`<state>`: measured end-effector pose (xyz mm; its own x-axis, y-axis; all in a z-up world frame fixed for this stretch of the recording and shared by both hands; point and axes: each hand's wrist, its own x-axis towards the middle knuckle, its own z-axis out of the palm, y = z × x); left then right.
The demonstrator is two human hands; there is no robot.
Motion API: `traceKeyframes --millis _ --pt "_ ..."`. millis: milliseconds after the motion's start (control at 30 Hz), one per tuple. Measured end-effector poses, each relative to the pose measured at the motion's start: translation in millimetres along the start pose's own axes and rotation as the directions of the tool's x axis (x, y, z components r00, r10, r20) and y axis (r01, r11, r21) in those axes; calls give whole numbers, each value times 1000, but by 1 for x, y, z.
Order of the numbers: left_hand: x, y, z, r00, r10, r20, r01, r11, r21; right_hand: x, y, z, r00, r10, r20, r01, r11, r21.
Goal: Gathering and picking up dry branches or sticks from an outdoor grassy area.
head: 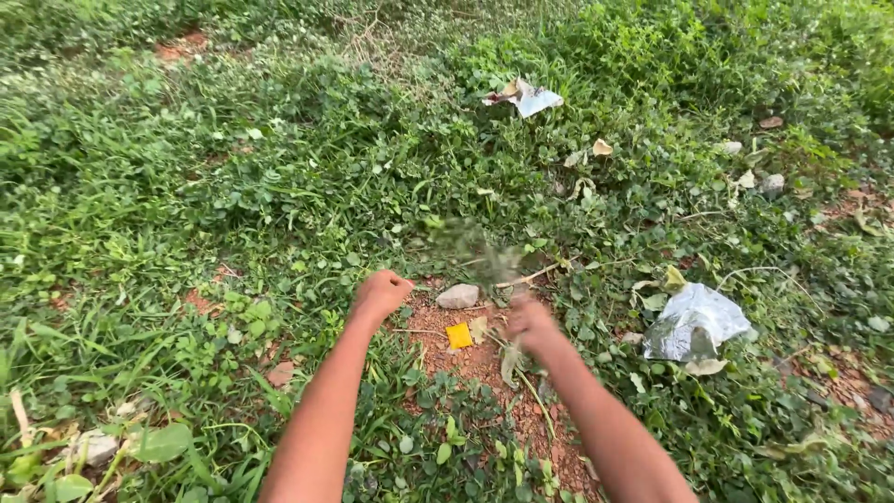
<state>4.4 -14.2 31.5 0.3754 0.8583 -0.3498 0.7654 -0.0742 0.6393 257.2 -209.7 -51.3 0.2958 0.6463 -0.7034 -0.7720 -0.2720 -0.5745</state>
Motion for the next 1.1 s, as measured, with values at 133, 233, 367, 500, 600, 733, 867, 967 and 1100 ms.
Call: traceKeyframes --millis 133,233,367,500,600,733,867,967,1100 --pt "-13 11 -9 999 -13 43 8 994 113 -30 -59 -20 826 -406 -392 524 809 266" --pt "-11 9 -6 997 -28 71 17 988 152 -85 -84 10 599 -542 -590 712 698 81" --pt "11 -8 14 997 -46 56 37 987 159 -72 -78 24 585 -726 -362 735 663 -142" --pt "8 0 26 995 -65 74 52 985 167 -39 -55 55 850 -507 -140 466 849 -248" --pt "-2 8 30 993 -66 100 46 981 186 16 -44 37 974 -223 51 227 968 -108" --pt "5 -7 45 991 -16 132 -14 974 228 53 -78 -7 937 -299 -180 335 916 222" --pt "11 -12 52 979 -18 202 -42 957 287 -5 -131 -41 616 -627 -476 775 591 225" --pt "-5 21 35 971 -119 207 48 947 317 -21 -140 -87 646 -728 -229 755 653 52" --pt "29 14 64 993 -79 82 55 962 267 -51 -95 -149 496 -633 595 346 -484 -804"
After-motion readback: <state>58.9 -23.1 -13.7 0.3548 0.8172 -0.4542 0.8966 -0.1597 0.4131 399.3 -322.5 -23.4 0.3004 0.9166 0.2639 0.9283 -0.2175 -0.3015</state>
